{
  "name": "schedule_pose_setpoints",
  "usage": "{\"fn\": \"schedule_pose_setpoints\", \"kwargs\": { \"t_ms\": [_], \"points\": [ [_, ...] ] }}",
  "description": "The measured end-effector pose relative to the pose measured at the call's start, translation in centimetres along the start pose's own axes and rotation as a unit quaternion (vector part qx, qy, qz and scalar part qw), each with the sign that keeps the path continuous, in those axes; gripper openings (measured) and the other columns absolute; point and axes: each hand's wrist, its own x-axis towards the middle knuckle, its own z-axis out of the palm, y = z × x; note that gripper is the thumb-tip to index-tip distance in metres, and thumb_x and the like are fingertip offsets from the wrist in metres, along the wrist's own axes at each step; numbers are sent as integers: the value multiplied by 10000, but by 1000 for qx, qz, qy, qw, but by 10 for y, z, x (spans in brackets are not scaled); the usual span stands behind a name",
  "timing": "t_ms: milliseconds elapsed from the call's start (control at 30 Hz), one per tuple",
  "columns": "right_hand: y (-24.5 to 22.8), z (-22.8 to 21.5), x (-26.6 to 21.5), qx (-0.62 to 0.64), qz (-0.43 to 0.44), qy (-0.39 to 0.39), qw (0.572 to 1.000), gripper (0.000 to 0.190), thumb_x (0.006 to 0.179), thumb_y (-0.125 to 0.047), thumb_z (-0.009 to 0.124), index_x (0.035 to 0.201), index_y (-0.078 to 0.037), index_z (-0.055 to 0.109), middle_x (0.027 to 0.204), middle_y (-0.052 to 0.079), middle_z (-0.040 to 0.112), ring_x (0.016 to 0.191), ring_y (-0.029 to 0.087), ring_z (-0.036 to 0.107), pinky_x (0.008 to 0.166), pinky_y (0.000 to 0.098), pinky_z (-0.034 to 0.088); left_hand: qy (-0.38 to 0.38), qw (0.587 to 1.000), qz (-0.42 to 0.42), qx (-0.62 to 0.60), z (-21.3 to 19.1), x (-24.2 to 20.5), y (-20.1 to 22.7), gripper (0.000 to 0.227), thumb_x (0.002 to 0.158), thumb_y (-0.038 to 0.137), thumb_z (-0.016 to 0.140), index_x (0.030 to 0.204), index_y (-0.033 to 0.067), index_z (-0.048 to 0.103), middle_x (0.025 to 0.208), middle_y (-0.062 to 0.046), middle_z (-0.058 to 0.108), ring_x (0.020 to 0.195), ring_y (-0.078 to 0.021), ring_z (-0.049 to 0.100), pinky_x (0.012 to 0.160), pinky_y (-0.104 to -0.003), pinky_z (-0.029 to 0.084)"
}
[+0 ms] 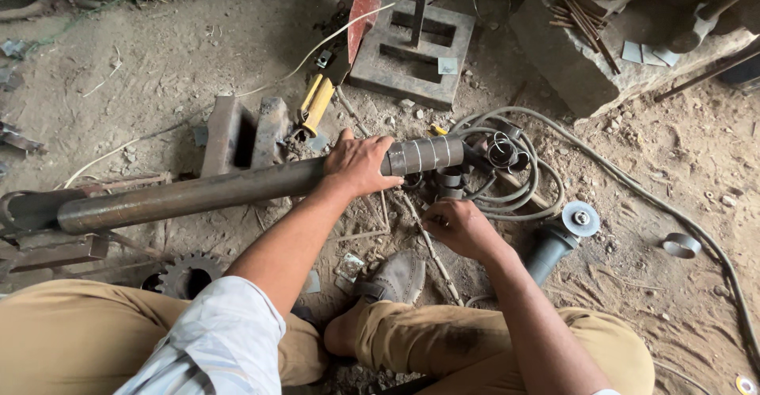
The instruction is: The person sits on the ground and marks a long metal pipe with a white marker. They repeatedly rotate the pipe to draw lines around its circumference, then use a metal square to draw straight lines along the pipe's length.
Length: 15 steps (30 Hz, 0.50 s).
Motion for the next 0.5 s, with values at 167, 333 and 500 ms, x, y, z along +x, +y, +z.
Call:
{"fn": "schedule_pose_setpoints", "kwargs": {
  "t_ms": [167,333,500],
  "points": [
    [2,0,1,1,-14,0,1000,155,830,-132,748,946,-29,755,861,126,755,742,252,753,679,367,602,-8,1000,-3,5,3,3,-2,805,689,671,817,1270,189,539,1187,-66,705,989,-234,691,1078,-446,352],
    [1,0,0,-2,-8,1,1000,153,829,-129,745,944,-28,756,858,128,754,742,256,753,679,370,599,-11,1000,-3,13,5,3,-2,765,712,660,813,1254,188,552,1148,-68,718,987,-237,695,1108,-458,341],
    [0,-1,-1,-12,-14,8,1000,149,823,-142,757,922,-32,759,868,127,746,752,269,748,683,379,598,-16,1000,-11,5,-1,-1,2,754,706,638,816,1252,186,560,1138,-63,722,998,-244,697,1066,-427,382]
  ]
}}
